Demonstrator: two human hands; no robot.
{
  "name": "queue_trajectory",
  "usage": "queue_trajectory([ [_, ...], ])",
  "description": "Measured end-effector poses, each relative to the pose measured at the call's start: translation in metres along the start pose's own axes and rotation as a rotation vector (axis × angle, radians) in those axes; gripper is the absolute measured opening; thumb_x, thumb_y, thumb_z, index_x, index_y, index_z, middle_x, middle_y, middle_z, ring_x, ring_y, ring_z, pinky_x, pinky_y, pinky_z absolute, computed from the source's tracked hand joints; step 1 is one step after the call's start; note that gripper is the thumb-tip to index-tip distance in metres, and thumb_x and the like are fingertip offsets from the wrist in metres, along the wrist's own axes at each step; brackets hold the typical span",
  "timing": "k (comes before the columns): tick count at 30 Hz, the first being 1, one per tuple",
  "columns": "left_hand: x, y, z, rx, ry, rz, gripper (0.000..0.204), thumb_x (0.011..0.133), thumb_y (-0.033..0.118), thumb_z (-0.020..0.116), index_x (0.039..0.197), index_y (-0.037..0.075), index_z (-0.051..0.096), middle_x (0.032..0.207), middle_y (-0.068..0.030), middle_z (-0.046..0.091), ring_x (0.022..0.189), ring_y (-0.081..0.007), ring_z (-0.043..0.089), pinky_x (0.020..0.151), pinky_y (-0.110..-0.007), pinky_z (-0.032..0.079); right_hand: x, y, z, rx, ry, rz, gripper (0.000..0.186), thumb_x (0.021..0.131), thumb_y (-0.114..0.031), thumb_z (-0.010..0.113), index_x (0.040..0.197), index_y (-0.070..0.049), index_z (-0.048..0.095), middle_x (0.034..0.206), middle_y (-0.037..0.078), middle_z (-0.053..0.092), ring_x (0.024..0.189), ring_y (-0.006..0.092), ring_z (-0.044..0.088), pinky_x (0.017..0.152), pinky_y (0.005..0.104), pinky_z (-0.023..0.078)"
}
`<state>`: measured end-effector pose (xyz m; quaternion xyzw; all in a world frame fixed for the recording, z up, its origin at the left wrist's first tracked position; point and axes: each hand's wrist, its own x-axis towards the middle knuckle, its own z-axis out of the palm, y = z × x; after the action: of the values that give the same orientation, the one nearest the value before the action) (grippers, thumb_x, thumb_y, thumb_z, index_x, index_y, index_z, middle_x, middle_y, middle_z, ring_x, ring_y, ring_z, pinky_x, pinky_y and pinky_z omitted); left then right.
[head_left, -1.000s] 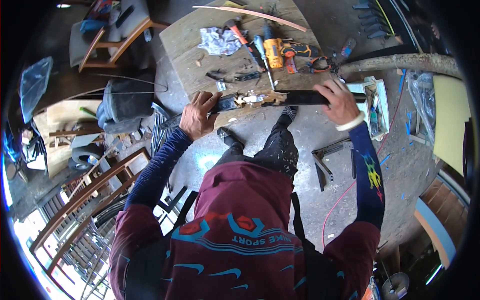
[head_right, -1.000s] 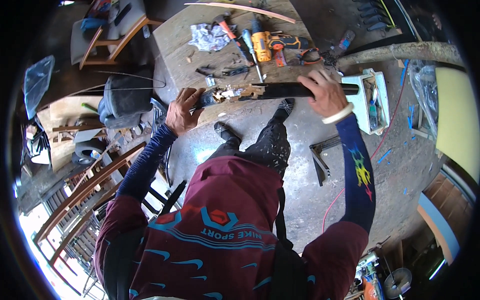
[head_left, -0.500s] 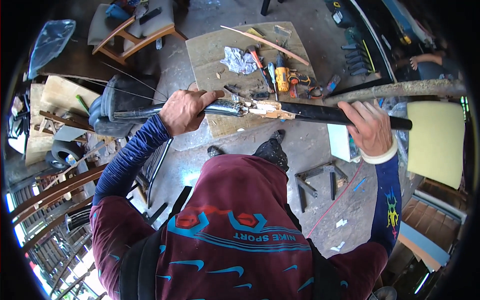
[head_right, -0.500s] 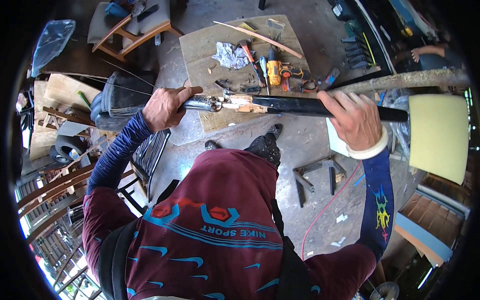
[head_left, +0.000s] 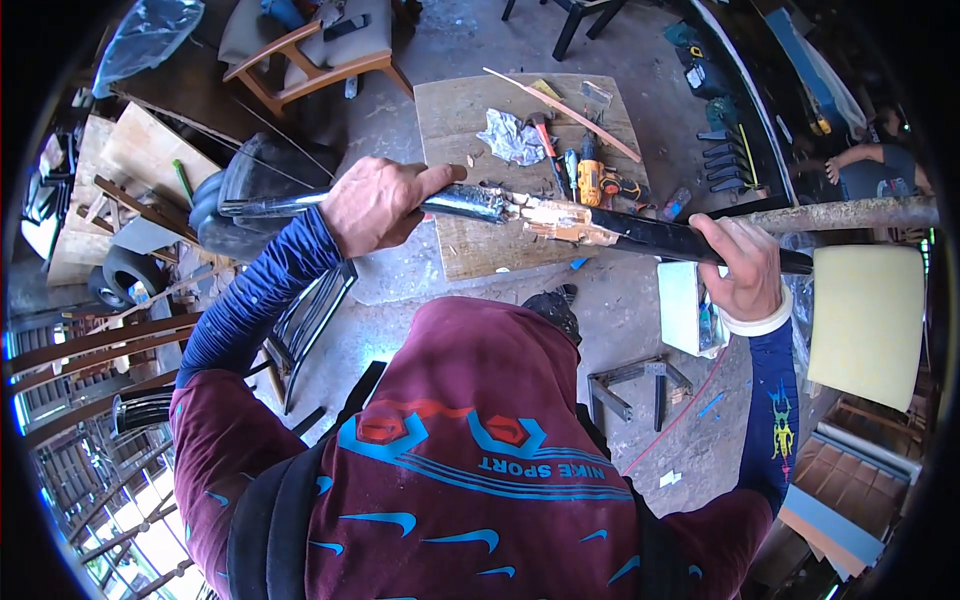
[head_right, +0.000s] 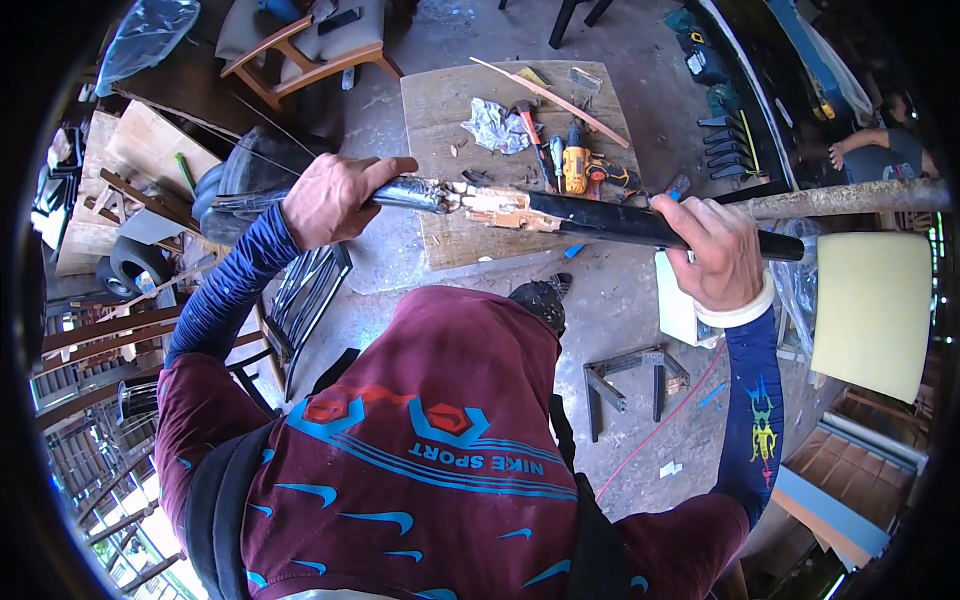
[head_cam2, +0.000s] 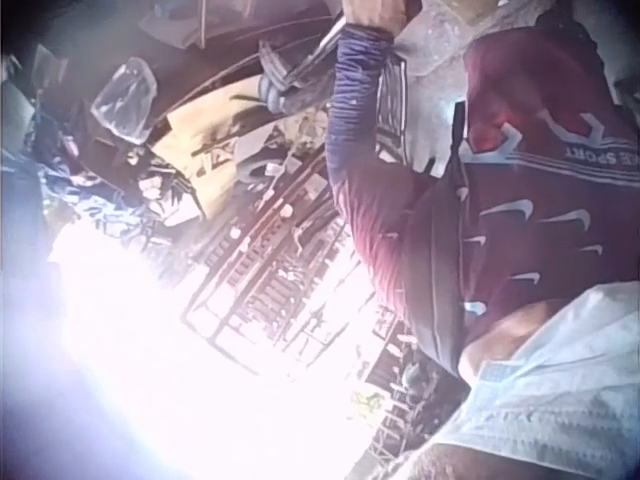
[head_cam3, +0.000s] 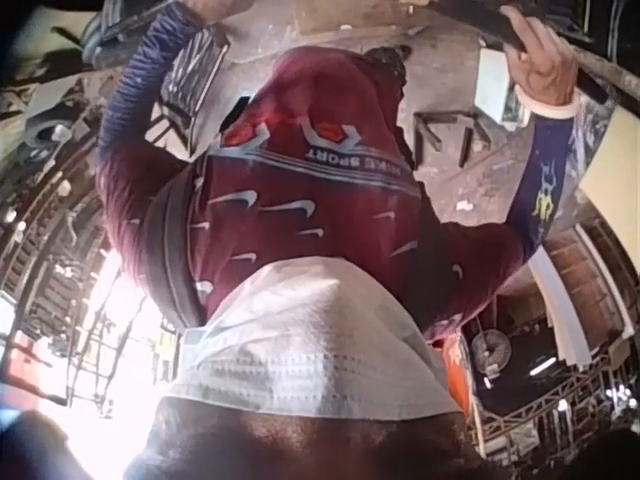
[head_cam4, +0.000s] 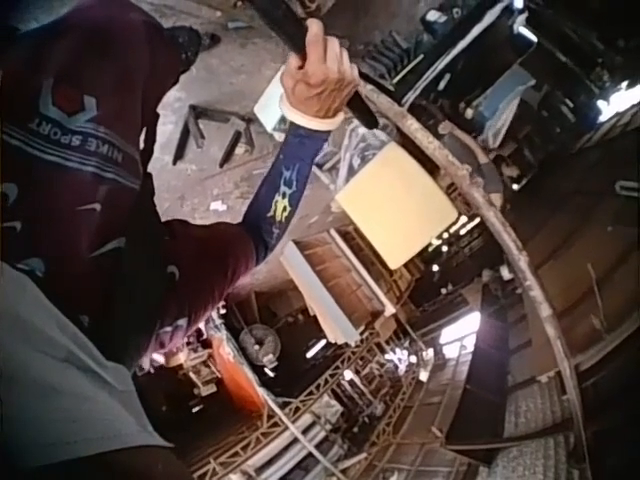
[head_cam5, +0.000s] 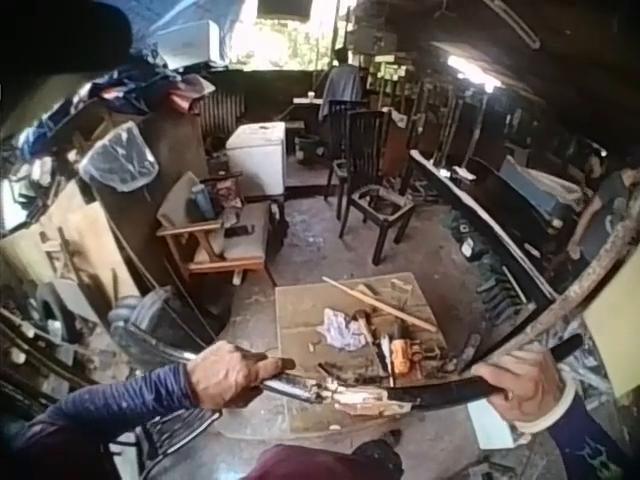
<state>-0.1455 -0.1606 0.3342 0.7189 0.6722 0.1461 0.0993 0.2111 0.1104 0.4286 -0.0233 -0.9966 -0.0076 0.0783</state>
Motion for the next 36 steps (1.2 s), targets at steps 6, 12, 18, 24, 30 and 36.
queue_trajectory([
  [6,-0.003,0.017,-0.001,-0.157,-0.162,-0.084,0.049,0.083,0.004,0.067,0.130,0.008,0.055,0.074,-0.0193,0.065,0.075,-0.0387,0.069,0.070,-0.049,0.053,0.015,-0.001,-0.005,-0.123,-0.121,0.010,0.056,0.065,-0.002,0.072,0.119,-0.006,0.063,0.093,0.014,0.062,0.079,0.0351,0.062,0.068,0.0466,0.044],
  [12,-0.010,0.049,0.006,-0.258,-0.190,-0.153,0.043,0.087,0.009,0.067,0.127,0.004,0.052,0.077,-0.0215,0.066,0.077,-0.0400,0.069,0.071,-0.049,0.053,0.002,0.029,0.028,-0.114,-0.066,0.027,0.033,0.067,-0.010,0.076,0.094,-0.008,0.057,0.080,0.011,0.060,0.078,0.0345,0.063,0.066,0.0456,0.039],
  [18,-0.016,0.083,0.021,-0.169,-0.266,-0.146,0.070,0.091,0.023,0.073,0.145,0.003,0.033,0.071,-0.0243,0.065,0.071,-0.0431,0.067,0.068,-0.051,0.052,0.004,0.040,0.058,-0.073,0.082,0.081,0.022,0.071,-0.008,0.069,0.091,-0.007,0.060,0.087,0.010,0.060,0.091,0.0337,0.062,0.080,0.0449,0.042],
  [24,-0.013,0.100,0.034,-0.233,-0.289,-0.182,0.072,0.094,0.030,0.068,0.146,-0.003,0.032,0.075,-0.0255,0.065,0.074,-0.0444,0.067,0.072,-0.051,0.052,-0.005,0.048,0.085,-0.070,0.230,0.113,0.020,0.068,-0.003,0.071,0.085,-0.009,0.063,0.094,0.004,0.065,0.106,0.0277,0.061,0.106,0.0519,0.035],
  [30,-0.007,0.121,0.053,-0.092,-0.211,-0.217,0.072,0.093,0.026,0.068,0.148,-0.007,0.033,0.076,-0.0236,0.067,0.074,-0.0417,0.069,0.070,-0.049,0.053,-0.016,0.046,0.118,-0.080,0.366,0.263,0.027,0.067,-0.005,0.079,0.091,-0.015,0.069,0.120,-0.001,0.065,0.129,0.0331,0.051,0.110,0.0570,0.030],
  [36,0.008,0.131,0.075,-0.092,-0.083,-0.283,0.070,0.092,0.022,0.068,0.147,-0.008,0.035,0.076,-0.0224,0.068,0.073,-0.0395,0.069,0.068,-0.048,0.053,0.005,0.033,0.126,-0.168,0.671,0.661,0.056,0.073,-0.014,0.088,0.125,-0.026,0.071,0.154,0.027,0.042,0.145,0.0486,0.034,0.113,0.0507,0.039],
])
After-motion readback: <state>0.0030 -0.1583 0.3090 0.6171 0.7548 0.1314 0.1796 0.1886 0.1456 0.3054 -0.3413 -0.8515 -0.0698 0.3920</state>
